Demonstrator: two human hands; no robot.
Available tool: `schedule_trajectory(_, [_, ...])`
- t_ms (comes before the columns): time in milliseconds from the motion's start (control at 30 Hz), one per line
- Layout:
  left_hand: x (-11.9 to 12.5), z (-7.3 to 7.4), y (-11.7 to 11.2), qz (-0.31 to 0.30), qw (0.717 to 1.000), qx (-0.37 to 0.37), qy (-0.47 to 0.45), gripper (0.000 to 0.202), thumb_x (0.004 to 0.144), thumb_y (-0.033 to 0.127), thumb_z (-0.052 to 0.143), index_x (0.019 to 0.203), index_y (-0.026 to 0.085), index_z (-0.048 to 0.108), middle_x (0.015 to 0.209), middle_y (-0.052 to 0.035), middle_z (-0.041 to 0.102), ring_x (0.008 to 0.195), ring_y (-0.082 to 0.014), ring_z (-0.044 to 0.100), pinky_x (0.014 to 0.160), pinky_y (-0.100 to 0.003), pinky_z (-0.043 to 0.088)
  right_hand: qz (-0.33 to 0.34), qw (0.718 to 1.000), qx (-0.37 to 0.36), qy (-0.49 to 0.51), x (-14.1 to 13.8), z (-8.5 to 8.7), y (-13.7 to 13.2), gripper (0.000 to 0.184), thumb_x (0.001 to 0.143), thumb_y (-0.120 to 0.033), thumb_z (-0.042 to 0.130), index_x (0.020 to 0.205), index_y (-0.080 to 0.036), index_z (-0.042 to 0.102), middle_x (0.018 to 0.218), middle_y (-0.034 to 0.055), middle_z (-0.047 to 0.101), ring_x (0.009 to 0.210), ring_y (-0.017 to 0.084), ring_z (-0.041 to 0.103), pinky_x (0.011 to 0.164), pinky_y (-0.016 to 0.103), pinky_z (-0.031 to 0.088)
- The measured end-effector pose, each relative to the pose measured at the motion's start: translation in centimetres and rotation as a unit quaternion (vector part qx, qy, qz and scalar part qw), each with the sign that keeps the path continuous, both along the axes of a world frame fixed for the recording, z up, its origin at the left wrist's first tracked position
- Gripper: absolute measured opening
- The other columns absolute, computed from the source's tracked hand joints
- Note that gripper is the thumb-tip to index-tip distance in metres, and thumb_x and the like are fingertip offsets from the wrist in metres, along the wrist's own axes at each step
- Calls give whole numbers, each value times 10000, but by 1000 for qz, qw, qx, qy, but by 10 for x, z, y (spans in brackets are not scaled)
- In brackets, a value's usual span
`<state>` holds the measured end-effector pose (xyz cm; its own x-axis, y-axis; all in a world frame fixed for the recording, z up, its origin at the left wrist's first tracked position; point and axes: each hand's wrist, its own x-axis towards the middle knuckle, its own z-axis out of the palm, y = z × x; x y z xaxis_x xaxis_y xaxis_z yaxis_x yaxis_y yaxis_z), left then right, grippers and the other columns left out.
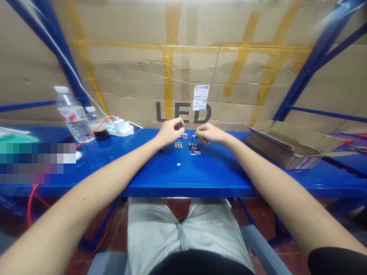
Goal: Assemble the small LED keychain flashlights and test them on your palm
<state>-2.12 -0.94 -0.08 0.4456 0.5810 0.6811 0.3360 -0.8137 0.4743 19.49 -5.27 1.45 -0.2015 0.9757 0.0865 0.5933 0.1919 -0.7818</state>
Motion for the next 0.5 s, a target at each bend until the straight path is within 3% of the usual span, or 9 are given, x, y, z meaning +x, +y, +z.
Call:
schedule_trajectory(233, [5, -12, 14, -23, 995, -96, 23, 115, 873, 143, 507, 906, 193, 605, 809, -33, 725, 745, -166, 677, 739, -317, 525, 91, 991, -23, -90, 8, 4, -4, 67, 880, -197, 604, 830, -159, 627, 649, 29, 660, 541, 126, 607, 483, 232, 459])
schedule_trajectory(367, [11, -14, 15, -29, 995, -87, 41, 157, 887, 120, 485, 895, 194, 623, 813, -29, 723, 759, -167, 683, 761, -319, 531, 130, 985, -42, -105, 7, 5, -4, 60, 836, -217, 651, 846, -166, 621, 669, 24, 674, 576, 132, 628, 510, 229, 465])
schedule_trajectory(500, [14, -15, 13, -35, 994, -81, 63, 46, 867, 154, 575, 854, 185, 606, 801, -19, 719, 735, -157, 665, 721, -294, 506, 167, 975, -47, -137, 7, 6, -4, 107, 797, -244, 683, 851, -162, 640, 640, 12, 664, 556, 126, 596, 515, 231, 446])
